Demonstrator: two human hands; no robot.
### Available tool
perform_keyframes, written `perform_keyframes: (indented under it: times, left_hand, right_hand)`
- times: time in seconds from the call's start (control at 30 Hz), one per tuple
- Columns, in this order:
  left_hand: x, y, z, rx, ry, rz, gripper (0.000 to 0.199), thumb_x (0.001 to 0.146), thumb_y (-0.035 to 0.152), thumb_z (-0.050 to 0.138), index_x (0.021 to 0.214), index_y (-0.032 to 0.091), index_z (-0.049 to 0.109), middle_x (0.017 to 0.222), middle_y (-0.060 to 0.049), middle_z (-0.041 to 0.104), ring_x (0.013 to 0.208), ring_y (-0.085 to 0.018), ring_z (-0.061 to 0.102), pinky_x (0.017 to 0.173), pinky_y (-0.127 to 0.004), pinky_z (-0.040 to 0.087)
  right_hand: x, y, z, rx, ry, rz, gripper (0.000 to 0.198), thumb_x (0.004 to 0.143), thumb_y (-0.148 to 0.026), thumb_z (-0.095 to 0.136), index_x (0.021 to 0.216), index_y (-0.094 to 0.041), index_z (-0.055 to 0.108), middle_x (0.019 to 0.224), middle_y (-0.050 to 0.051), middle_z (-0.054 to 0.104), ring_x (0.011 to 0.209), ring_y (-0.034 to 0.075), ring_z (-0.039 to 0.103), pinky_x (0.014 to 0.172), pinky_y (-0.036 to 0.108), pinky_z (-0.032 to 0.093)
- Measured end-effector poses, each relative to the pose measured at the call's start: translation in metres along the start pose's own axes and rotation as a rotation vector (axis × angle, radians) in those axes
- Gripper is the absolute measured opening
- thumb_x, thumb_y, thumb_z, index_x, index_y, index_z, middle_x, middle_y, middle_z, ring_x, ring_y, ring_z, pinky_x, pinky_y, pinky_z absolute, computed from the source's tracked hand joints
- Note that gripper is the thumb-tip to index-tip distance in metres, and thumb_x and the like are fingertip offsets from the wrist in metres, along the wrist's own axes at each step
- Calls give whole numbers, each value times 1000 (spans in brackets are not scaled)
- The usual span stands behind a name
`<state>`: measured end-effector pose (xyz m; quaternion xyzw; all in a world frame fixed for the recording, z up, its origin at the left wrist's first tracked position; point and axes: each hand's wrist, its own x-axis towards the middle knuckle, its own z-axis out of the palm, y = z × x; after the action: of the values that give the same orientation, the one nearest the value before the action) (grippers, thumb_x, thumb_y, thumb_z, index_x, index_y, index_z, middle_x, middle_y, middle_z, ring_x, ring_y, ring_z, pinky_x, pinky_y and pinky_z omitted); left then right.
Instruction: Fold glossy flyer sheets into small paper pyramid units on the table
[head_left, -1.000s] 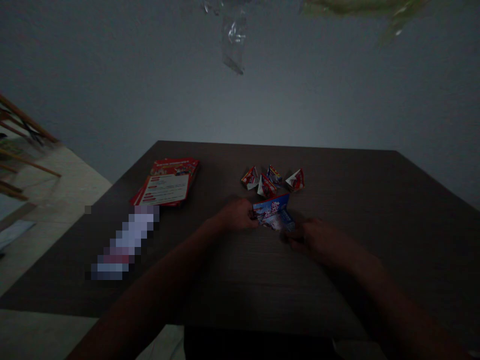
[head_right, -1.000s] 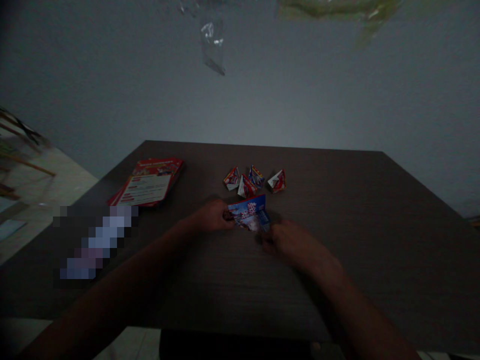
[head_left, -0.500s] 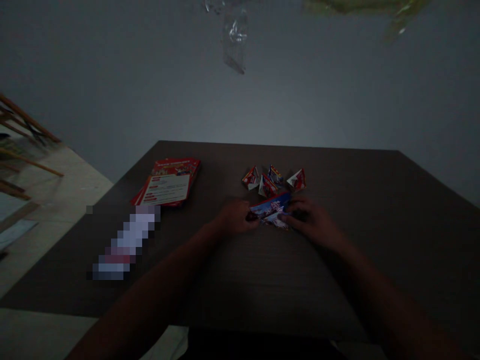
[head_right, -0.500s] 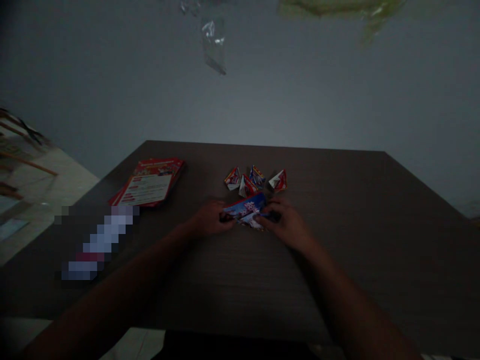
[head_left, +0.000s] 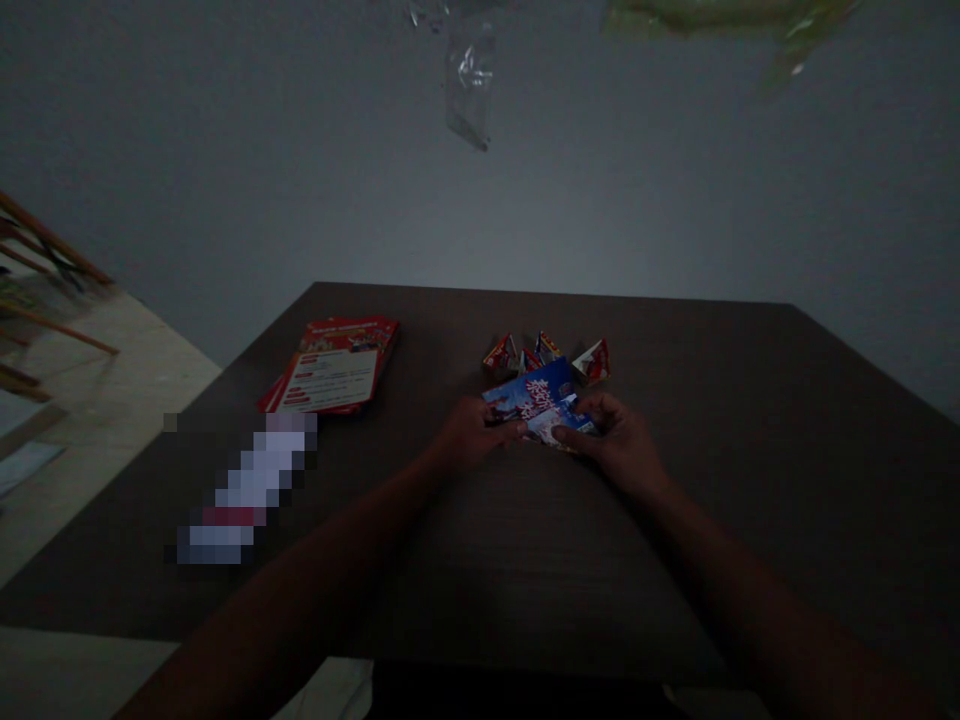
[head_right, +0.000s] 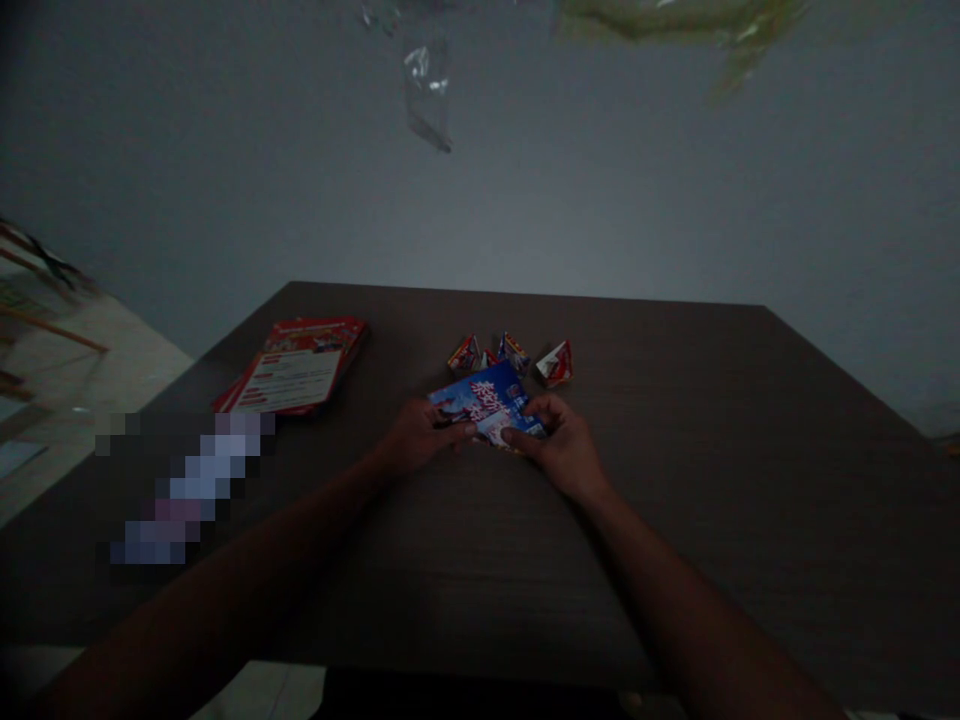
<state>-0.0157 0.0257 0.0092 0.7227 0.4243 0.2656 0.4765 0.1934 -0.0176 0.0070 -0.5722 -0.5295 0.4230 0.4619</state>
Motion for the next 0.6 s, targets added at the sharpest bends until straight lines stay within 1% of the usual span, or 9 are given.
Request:
perform_keyframes:
  times: [0.1,0.17,0.2,0.27,0.37,0.47,0.6]
  left_hand:
    - [-1,1,-1,-21,-5,6,27,77,35,61,68,10,65,73,-6,70,65,-14,62,64,-23,47]
    - [-2,2,-1,-17,-13,27,30,78,36,59,64,10,64,74,-7,70,68,-15,63,67,-24,48]
    - [-2,2,0,-8,-18,33,32,79,36,58,62,10,64,73,-7,70,69,-15,63,68,-24,48]
    - [-3,1,1,21,-28,26,35,79,38,58,60,9,65,70,-8,69,68,-15,63,67,-25,48]
    - [-4,0,5,8,-76,17,33,78,39,59,67,9,66,71,-7,70,65,-15,63,65,-24,48]
    - [-4,-3,8,-31,-118,46,33,80,40,57,75,9,67,75,-8,71,68,-15,64,67,-25,49]
    - [-4,-1,9,-51,-138,40,34,80,40,57,79,8,67,77,-9,71,68,-16,65,67,-25,50]
  right_hand:
    - [0,-3,0,129,-39,77,67,53,-40,80,108,-21,47,80,3,70,66,20,65,59,30,50]
    - [1,-3,0,163,-56,100,74,51,-37,81,114,-21,47,82,3,71,69,20,66,62,31,51]
    - [2,-3,-1,165,-72,105,71,51,-37,81,113,-20,50,84,4,71,71,20,66,64,31,51]
    - [2,-2,-1,162,-115,122,59,53,-38,80,104,-17,59,85,5,71,71,19,66,66,31,51]
    - [1,-1,-2,171,-168,200,45,55,-44,78,88,-15,68,80,5,72,65,18,65,63,31,50]
    - [-1,-1,-4,186,-189,246,41,55,-46,78,81,-14,70,74,6,72,59,18,65,61,31,50]
    - [-2,0,-4,184,-192,219,41,56,-47,77,79,-14,70,73,6,72,59,18,65,59,31,50]
